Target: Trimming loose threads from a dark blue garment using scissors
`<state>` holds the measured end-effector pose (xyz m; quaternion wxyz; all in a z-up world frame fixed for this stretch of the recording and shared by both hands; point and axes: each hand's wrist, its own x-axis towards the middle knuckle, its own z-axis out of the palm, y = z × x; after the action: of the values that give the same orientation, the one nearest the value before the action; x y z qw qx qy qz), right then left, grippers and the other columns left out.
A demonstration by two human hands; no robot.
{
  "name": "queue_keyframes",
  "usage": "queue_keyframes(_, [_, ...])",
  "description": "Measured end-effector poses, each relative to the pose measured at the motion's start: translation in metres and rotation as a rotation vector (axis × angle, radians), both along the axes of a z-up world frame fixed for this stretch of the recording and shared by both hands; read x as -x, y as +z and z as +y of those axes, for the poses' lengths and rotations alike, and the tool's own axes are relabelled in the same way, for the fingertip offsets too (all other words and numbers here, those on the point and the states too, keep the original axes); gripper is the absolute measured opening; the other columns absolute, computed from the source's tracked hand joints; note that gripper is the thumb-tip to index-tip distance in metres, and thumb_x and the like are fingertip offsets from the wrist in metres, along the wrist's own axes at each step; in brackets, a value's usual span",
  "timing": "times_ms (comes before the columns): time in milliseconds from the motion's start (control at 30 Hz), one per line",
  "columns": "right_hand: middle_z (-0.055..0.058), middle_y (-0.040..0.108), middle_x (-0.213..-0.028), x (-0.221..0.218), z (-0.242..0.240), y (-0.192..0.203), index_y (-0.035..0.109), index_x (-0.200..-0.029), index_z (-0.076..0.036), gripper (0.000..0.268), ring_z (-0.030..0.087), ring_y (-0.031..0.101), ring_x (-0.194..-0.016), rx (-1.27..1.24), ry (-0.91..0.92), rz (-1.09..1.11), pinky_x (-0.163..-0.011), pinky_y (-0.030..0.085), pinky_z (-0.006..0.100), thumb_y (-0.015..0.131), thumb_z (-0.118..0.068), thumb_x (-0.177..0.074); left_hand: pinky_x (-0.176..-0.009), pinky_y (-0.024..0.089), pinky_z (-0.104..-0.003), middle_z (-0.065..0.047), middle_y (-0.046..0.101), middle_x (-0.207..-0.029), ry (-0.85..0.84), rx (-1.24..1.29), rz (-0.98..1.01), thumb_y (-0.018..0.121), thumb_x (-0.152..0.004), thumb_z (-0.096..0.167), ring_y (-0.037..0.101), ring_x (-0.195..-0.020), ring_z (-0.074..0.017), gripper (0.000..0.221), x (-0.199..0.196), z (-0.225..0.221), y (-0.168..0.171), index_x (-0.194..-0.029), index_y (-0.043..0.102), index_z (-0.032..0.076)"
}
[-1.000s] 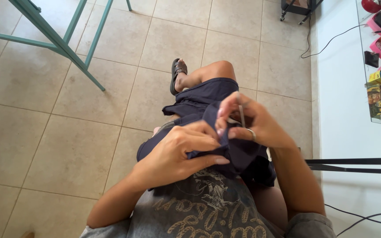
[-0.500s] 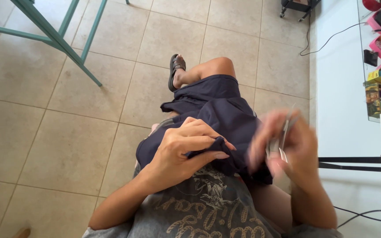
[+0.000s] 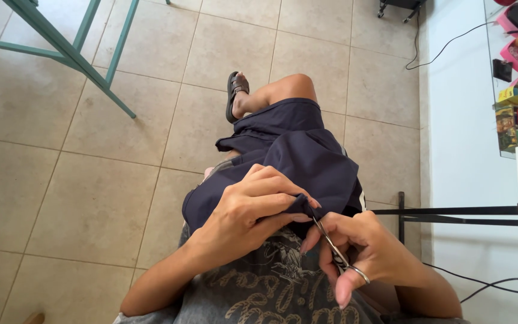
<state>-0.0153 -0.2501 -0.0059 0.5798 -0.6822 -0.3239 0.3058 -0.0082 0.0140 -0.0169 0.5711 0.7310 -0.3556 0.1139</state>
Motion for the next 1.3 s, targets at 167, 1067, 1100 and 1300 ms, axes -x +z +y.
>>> queue_keyframes(167, [0.005,0.073,-0.06,0.001,-0.001,-0.004,0.068,-0.117,-0.003,0.073,0.006,0.056,-0.051,-0.015,-0.018,0.01,-0.053,0.04,0.02,0.077,-0.068,-0.085,-0.097,0.047,-0.037,-0.003,0.077,-0.116,0.004,-0.01,0.003,0.069,-0.108,0.013,0.066,-0.099,-0.0215,0.011,0.0,0.0,0.0,-0.105,0.076,0.006])
queue_keyframes(1067, [-0.011,0.073,-0.064,0.022,0.004,-0.031,0.076,-0.115,-0.017,0.047,0.002,0.066,-0.045,0.31,-0.383,-0.79,-0.056,0.058,0.019,0.092,-0.042,-0.079,-0.091,0.045,-0.038,-0.007,0.074,-0.113,0.06,-0.089,-0.125,0.063,-0.111,0.011,0.064,-0.093,-0.0241,0.014,0.004,-0.004,0.004,-0.103,0.072,0.003])
queue_keyframes(1100, [-0.01,0.075,-0.063,0.021,0.004,-0.031,0.076,-0.114,-0.017,0.045,0.003,0.068,-0.045,0.3,-0.373,-0.771,-0.057,0.059,0.019,0.091,-0.041,-0.08,-0.091,0.045,-0.038,-0.007,0.074,-0.113,0.067,-0.087,-0.133,0.065,-0.11,0.01,0.064,-0.093,-0.024,0.013,0.004,-0.004,0.004,-0.102,0.072,0.003])
queue_keyframes(1300, [-0.005,0.064,-0.062,0.006,-0.005,-0.017,0.083,-0.103,-0.012,0.05,0.002,0.058,-0.055,0.202,-0.209,-0.298,-0.058,0.056,0.017,0.1,-0.04,-0.065,-0.092,0.044,-0.037,-0.004,0.075,-0.115,0.02,-0.093,-0.062,0.062,-0.111,0.012,0.063,-0.095,-0.0224,0.014,0.004,-0.004,0.002,-0.103,0.072,0.005])
